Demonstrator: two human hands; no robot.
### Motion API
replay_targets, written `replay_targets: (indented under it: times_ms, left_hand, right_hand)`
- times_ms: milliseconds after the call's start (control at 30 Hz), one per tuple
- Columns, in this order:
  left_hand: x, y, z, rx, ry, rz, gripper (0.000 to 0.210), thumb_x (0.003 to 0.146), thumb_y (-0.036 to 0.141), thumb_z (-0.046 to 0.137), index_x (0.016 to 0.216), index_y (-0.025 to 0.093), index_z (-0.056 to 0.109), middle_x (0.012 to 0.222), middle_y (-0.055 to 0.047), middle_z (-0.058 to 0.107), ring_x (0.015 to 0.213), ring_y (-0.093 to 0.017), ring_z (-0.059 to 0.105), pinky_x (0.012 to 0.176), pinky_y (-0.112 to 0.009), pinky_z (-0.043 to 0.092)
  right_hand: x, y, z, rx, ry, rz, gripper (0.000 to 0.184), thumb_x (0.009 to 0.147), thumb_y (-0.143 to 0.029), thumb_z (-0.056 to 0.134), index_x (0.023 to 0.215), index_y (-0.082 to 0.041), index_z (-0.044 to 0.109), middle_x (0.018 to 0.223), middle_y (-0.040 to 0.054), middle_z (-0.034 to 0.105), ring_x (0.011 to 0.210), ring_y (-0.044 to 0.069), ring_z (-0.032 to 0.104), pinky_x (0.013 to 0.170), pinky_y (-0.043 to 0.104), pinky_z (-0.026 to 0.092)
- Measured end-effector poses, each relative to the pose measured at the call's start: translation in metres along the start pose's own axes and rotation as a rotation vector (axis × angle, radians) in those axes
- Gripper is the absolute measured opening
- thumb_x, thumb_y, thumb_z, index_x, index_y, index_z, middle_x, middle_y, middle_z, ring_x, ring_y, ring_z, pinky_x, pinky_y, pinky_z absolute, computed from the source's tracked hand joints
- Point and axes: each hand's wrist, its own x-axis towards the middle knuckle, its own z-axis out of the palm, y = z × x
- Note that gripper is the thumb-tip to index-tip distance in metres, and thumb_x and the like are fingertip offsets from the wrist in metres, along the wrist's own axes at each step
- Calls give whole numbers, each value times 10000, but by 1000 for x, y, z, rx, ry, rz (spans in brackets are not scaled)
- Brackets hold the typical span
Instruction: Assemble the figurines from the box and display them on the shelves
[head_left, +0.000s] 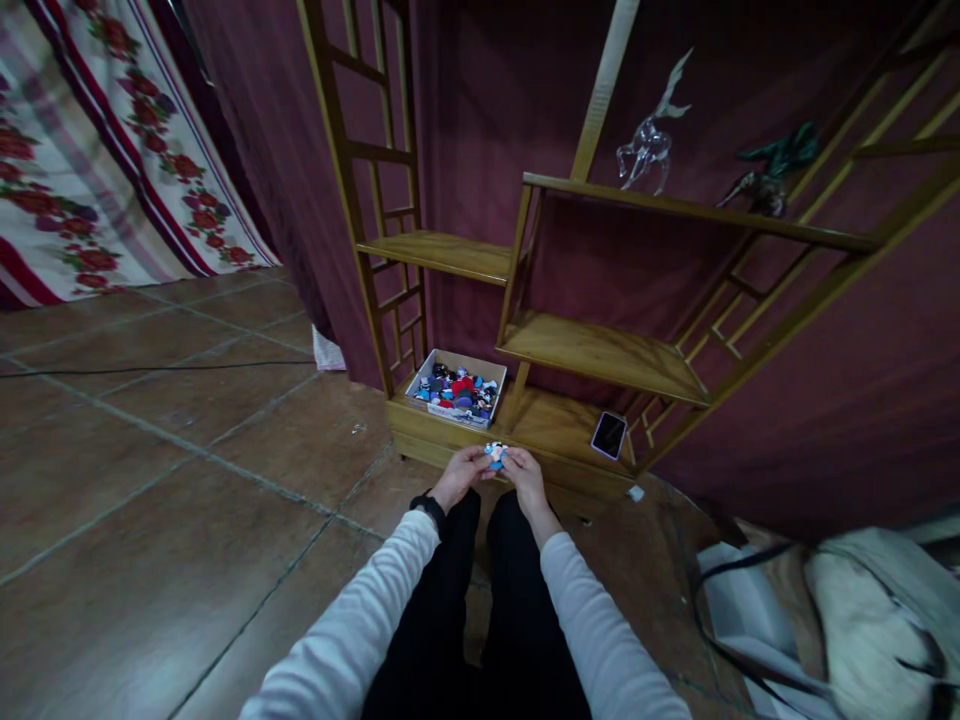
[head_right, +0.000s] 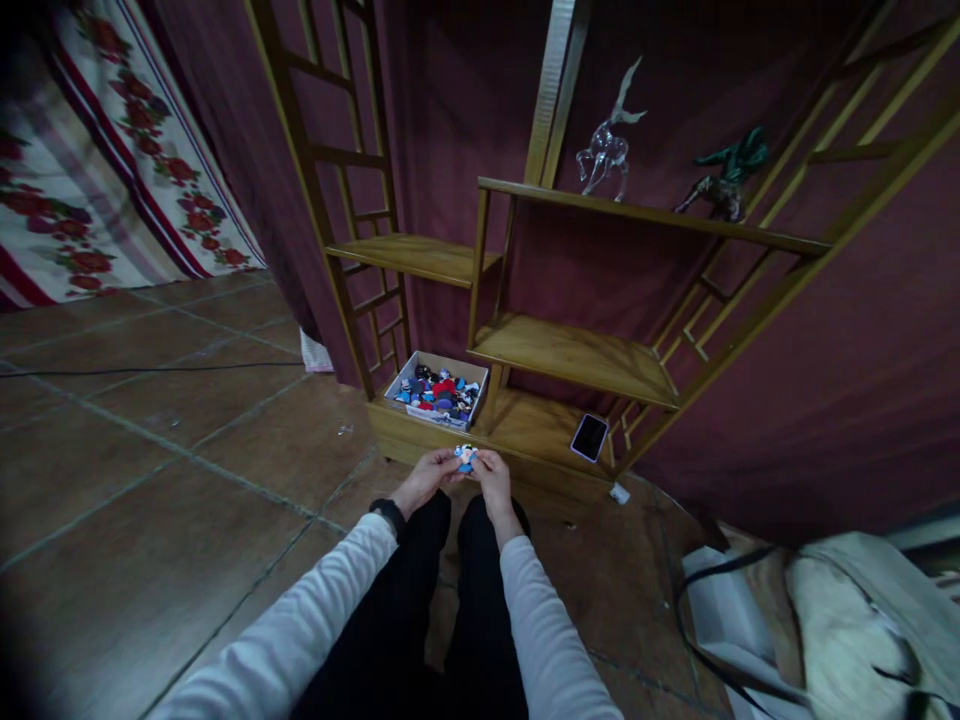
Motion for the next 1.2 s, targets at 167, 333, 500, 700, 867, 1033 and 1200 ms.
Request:
replay_targets:
  times_ms: [167,333,500,700,867,1033,1200]
  left_hand:
    - [1,-5,0,-55,77,-23,208,601,98,777,769,80,655,742,-75,692,664,-138,655,648,-249,542]
    - [6,-2,-1,-128,110,-56,143,635,24,728,753,70,661,731,-82,690,656,-132,657,656,-242,556]
    - [11,1,-4,-178,59,-116,131,699,38,681,826,70,671,772,-102,697,701,-148,671,689,-251,561]
    - [17,-2,-5,-230,58,-142,125,761,55,624,878,72,664,824,-120,701,724,-145,675,720,-259,559]
    - [23,-6,-6,-241,93,-135,121,738,38,642,854,64,663,802,-116,700,685,-137,671,695,-242,556]
    - [24,-8,-3,-231,161,-108,73,730,39,647,796,68,650,725,-87,680,598,-114,642,638,-230,546]
    - [18,-6,6,-100,223,29,138,712,65,665,837,114,638,707,-30,660,555,-82,587,584,-195,499]
  right_hand:
    - [4,7,0,-39,16,-16,317,543,-387,760,741,-177,629,756,15,700,651,141,633,612,264,520]
    - [12,9,1,-71,29,-28,306,553,-386,749,746,-174,644,757,15,700,666,142,627,620,261,507]
    - [14,5,1,9,-27,23,295,570,-340,750,804,-184,663,862,39,708,773,165,640,697,286,507]
    - [18,9,0,165,9,74,233,578,-278,755,778,-198,664,847,24,703,789,161,645,731,295,505]
    - [23,13,0,159,1,91,225,594,-281,747,783,-199,656,841,26,702,768,161,646,722,304,511]
    - [22,11,5,123,30,83,234,576,-282,750,765,-194,643,810,19,694,739,154,637,695,294,515]
    - [22,6,5,35,-50,108,274,594,-342,738,795,-182,641,832,28,689,763,160,638,736,313,513]
